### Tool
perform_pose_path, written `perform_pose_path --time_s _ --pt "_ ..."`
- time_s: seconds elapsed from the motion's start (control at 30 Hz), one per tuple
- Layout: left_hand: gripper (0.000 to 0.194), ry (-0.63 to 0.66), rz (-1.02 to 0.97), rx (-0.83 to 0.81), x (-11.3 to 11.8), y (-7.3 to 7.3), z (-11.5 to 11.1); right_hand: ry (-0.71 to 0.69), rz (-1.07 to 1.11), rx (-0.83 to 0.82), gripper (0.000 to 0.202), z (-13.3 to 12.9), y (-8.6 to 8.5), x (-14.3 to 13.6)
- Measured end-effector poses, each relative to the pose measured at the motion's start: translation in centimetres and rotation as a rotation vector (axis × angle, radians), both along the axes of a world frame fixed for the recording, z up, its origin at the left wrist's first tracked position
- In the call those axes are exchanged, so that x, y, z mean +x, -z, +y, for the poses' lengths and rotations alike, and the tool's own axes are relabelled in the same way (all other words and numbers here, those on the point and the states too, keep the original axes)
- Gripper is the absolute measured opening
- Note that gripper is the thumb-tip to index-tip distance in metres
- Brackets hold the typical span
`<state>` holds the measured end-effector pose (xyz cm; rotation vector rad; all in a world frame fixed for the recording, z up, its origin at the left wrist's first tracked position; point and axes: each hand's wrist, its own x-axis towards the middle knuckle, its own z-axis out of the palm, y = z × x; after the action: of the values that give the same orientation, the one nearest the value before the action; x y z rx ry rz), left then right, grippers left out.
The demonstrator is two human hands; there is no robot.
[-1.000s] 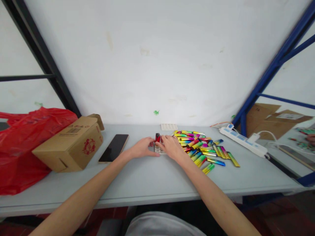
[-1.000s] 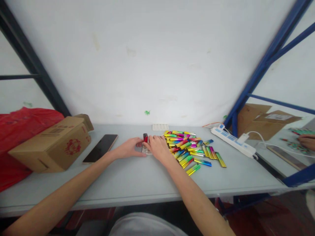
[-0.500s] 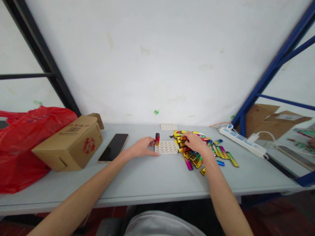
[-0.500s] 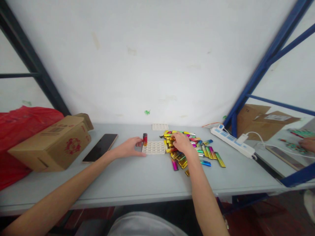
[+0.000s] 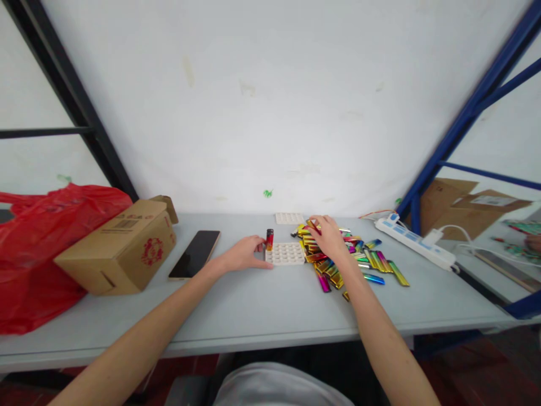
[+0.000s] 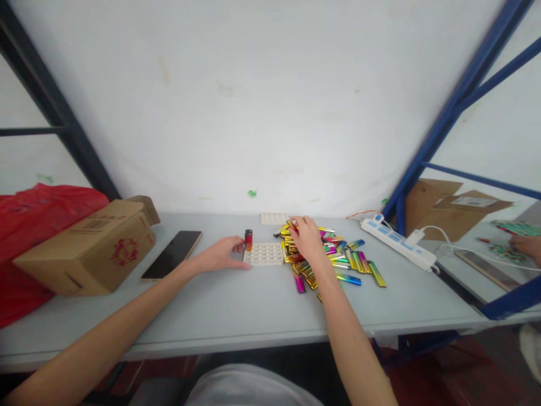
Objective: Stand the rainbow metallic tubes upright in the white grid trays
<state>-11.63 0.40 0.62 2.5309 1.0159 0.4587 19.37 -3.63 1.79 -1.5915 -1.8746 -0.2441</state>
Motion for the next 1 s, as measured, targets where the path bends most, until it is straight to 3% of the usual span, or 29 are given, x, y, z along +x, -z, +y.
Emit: perform_pose_path --time_s 0.17,0.33,0.47,0.6,0.73,0.9,1.0 --pt "0.07 0.0 0.018 -0.001 0.0 0.1 0.1 -0.106 0.323 0.093 0.022 -0.3 -0.6 -1.9" --pt "0.07 0.002 0.003 0.003 0.0 0.2 0.1 -0.316 0.957 -0.034 0.043 -1.0 -1.0 -4.0" --pt "0.07 0.006 -0.007 0.019 0.0 0.4 0.1 -0.362 1.21 -0.148 0.051 -1.1 -0.9 -5.6" --pt "0.069 0.015 -0.01 0.022 0.0 0.5 0.2 -0.366 1.242 -0.199 0.06 -1.2 -0.8 -6.8" --pt "0.07 0.015 -0.01 0.007 -0.1 0.6 0.3 -0.42 1.18 -0.28 0.047 -1.4 -0.5 -7.9" --pt "0.071 0.016 -0.021 0.027 -0.1 0.7 0.4 -0.4 1.114 -0.429 0.047 -1.3 0.4 -8.7" --pt "0.071 0.021 -0.012 0.038 -0.1 0.7 0.3 -0.353 0.925 -0.309 0.05 -1.2 0.8 -8.9"
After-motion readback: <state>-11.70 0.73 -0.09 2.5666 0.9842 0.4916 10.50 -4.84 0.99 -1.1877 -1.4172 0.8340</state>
